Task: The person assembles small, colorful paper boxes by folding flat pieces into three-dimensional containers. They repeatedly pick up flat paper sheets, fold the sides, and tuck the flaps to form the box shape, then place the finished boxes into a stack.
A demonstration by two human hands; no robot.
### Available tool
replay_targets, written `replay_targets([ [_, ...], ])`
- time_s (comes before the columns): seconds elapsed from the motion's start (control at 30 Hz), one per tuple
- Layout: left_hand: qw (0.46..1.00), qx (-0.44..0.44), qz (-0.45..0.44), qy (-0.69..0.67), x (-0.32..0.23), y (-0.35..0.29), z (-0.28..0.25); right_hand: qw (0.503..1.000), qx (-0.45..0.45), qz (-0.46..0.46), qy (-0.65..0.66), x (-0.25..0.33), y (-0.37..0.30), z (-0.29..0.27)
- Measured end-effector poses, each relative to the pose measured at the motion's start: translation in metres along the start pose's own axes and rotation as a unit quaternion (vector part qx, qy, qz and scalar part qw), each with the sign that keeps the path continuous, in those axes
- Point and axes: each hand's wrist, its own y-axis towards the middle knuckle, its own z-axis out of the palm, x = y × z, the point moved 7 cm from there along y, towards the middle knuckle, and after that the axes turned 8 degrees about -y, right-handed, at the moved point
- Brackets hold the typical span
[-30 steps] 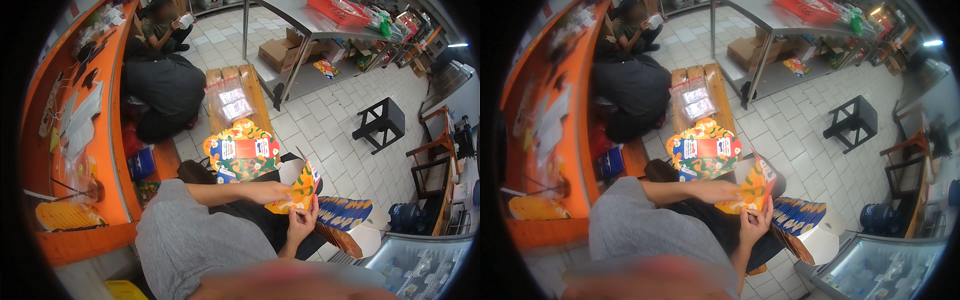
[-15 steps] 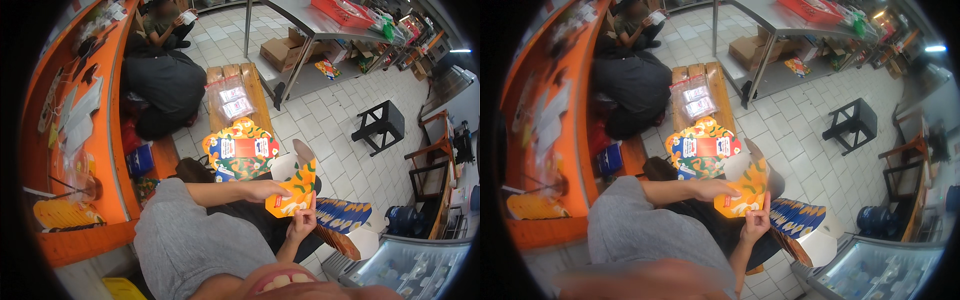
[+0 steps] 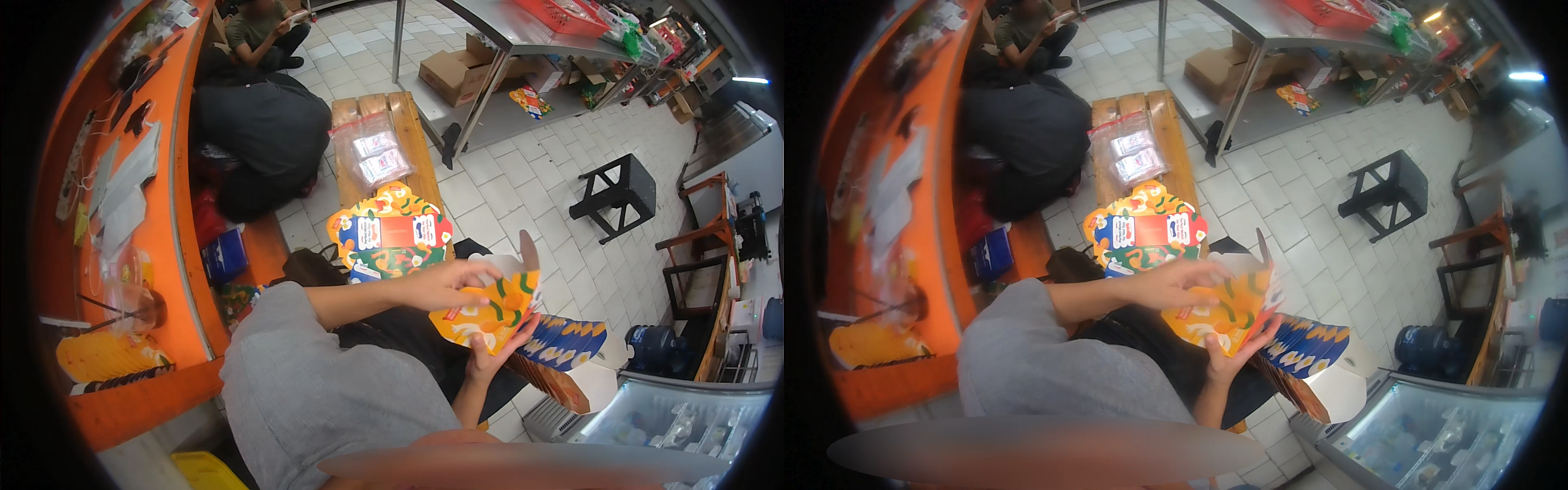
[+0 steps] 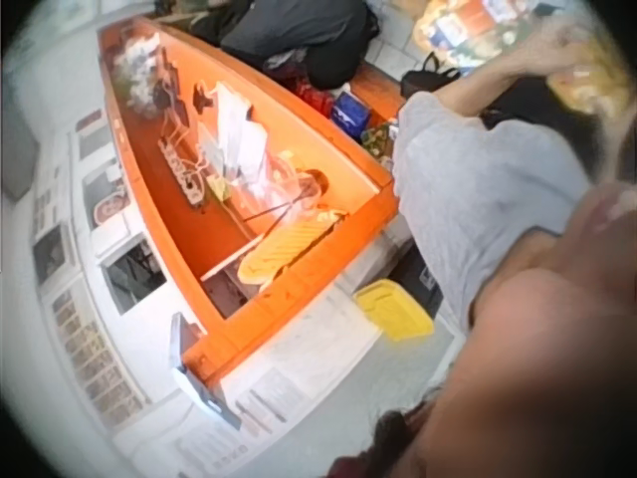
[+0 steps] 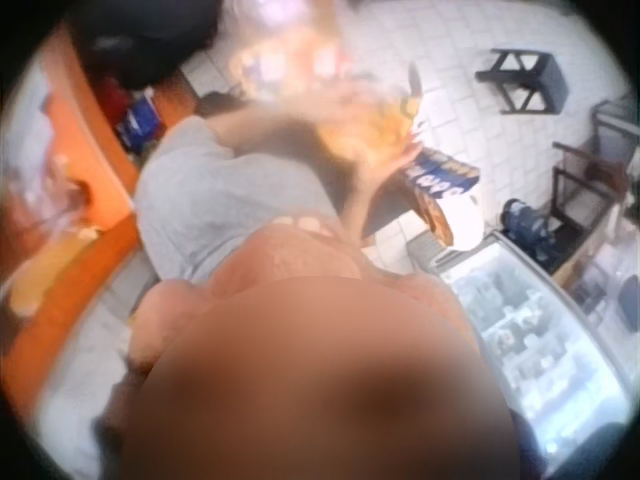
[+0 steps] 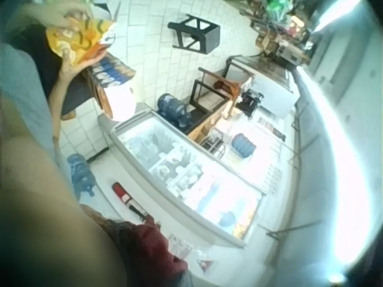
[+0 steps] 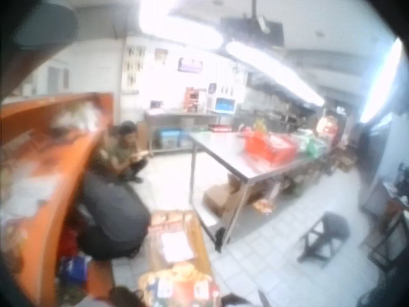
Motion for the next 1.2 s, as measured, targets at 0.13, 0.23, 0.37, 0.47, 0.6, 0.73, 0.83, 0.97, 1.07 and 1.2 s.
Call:
replay_targets([
  [0.13, 0.976, 0.010, 0.001, 0.218, -0.004, -0.005, -0.002, 0.996, 0.048, -0.017, -0.071, -0.011, -0.010, 0.006],
  [0.23, 0.976, -0.030, -0.051, 0.211, 0.013, -0.015, -0.008, 0.986, 0.106, 0.080, -0.096, -0.030, -0.012, 0.008],
  [0.37, 0.977, -0.055, -0.065, 0.194, 0.029, -0.025, -0.020, 0.965, 0.156, -0.009, -0.210, -0.016, -0.001, 0.011],
  [0.47, 0.973, 0.048, -0.024, 0.226, 0.030, -0.023, -0.012, 0.901, 0.191, -0.133, -0.367, 0.002, 0.004, 0.021],
  [0.6, 0.957, 0.166, -0.176, 0.159, 0.053, -0.024, -0.005, 0.901, 0.285, -0.074, -0.318, -0.013, 0.009, 0.032],
  [0.73, 0.914, 0.318, -0.206, 0.144, 0.043, -0.021, -0.019, 0.921, 0.320, 0.152, -0.161, -0.066, -0.004, 0.023],
  [0.83, 0.918, 0.311, -0.142, 0.201, 0.011, 0.020, -0.083, 0.941, 0.221, 0.253, -0.024, -0.096, -0.026, 0.004],
  [0.97, 0.939, -0.087, 0.008, 0.332, -0.031, 0.143, -0.245, 0.941, 0.101, 0.317, 0.058, -0.118, -0.051, -0.024],
  [1.07, 0.913, -0.040, -0.160, 0.373, 0.031, 0.209, -0.309, 0.943, 0.073, 0.317, 0.068, -0.123, -0.053, -0.030],
  [1.2, 0.750, -0.031, -0.353, 0.559, 0.038, 0.248, -0.350, 0.951, 0.092, 0.291, 0.058, -0.124, -0.046, -0.026],
])
